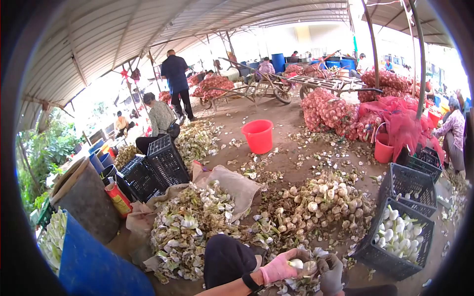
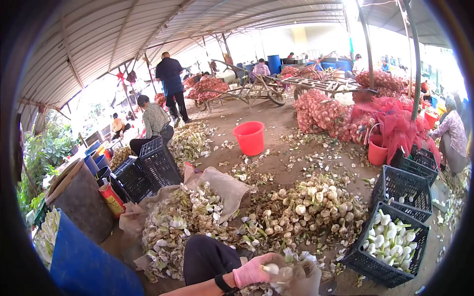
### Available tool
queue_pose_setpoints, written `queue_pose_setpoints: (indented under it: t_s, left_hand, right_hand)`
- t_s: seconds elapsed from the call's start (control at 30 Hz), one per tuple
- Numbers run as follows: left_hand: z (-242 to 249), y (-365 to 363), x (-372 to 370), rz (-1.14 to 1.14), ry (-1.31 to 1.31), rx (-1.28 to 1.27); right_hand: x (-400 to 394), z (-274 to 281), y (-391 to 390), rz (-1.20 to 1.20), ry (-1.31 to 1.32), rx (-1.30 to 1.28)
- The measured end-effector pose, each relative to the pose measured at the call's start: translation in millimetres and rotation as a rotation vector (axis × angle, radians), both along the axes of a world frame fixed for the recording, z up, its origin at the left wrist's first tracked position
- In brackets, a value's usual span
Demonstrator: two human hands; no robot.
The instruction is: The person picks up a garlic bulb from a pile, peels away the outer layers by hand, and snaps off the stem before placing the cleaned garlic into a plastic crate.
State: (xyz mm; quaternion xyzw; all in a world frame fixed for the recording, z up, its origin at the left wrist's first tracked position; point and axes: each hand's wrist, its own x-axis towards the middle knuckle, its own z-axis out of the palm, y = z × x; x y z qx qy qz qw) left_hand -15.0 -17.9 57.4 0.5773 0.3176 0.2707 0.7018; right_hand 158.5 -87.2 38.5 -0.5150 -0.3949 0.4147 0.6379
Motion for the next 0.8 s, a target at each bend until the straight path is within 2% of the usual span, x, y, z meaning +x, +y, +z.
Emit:
queue_pose_setpoints:
  t_s: [0.07, 0.17, 0.2, 0.23, 0.27, 0.3, 0.33, 0.37, 0.4, 0.5, 0.57, 0.63, 0.7, 0.73, 0.8]
  left_hand:
    - [1, 0, 1, 0.007, 0.034, 0.083]
    - [15, -2, 0, 0.046, 0.213, 0.332]
    - [20, 0, 0, 0.061, 0.178, 0.422]
    - [23, -5, 2, 0.063, 0.123, 0.247]
    - [21, -2, -1, 0.048, 0.304, 0.438]
    - [19, -2, 0, 0.036, 0.237, 0.464]
    - [20, -4, 1, 0.031, 0.157, 0.412]
    - [36, -12, 4, 0.057, 0.071, 0.201]
    - [39, -11, 3, 0.041, 0.109, 0.258]
    - [56, -18, 9, 0.107, 0.116, 0.195]
    - [58, -18, 9, 0.111, 0.173, 0.249]
    - [58, -16, 8, 0.124, 0.253, 0.486]
    - [56, -15, 10, 0.126, 0.277, 0.527]
    - [56, -14, 10, 0.107, 0.293, 0.602]
    - [56, -13, 11, 0.087, 0.310, 0.679]
  right_hand:
    - [-1, 6, -1, 0.030, 0.090, -0.062]
    - [-7, 7, 6, 0.014, 0.171, 0.026]
    - [-9, 18, 6, 0.027, 0.197, 0.063]
    - [-5, 22, 3, 0.010, 0.124, -0.039]
    - [-1, 31, -1, 0.042, 0.119, -0.089]
    - [2, 22, 0, 0.087, 0.112, 0.012]
    - [-1, 18, 2, 0.067, 0.269, -0.025]
    - [0, 16, 1, 0.085, 0.328, 0.004]
    - [-1, 22, 0, 0.134, 0.486, -0.012]
    - [8, 22, -5, 0.256, 0.633, 0.051]
    - [10, 35, -9, 0.252, 0.618, 0.032]
    - [11, 43, -11, 0.258, 0.608, 0.014]
    - [11, 46, -13, 0.334, 0.264, -0.041]
    - [5, 40, -13, 0.234, 0.168, 0.061]
    - [6, 27, -12, 0.174, 0.070, 0.100]
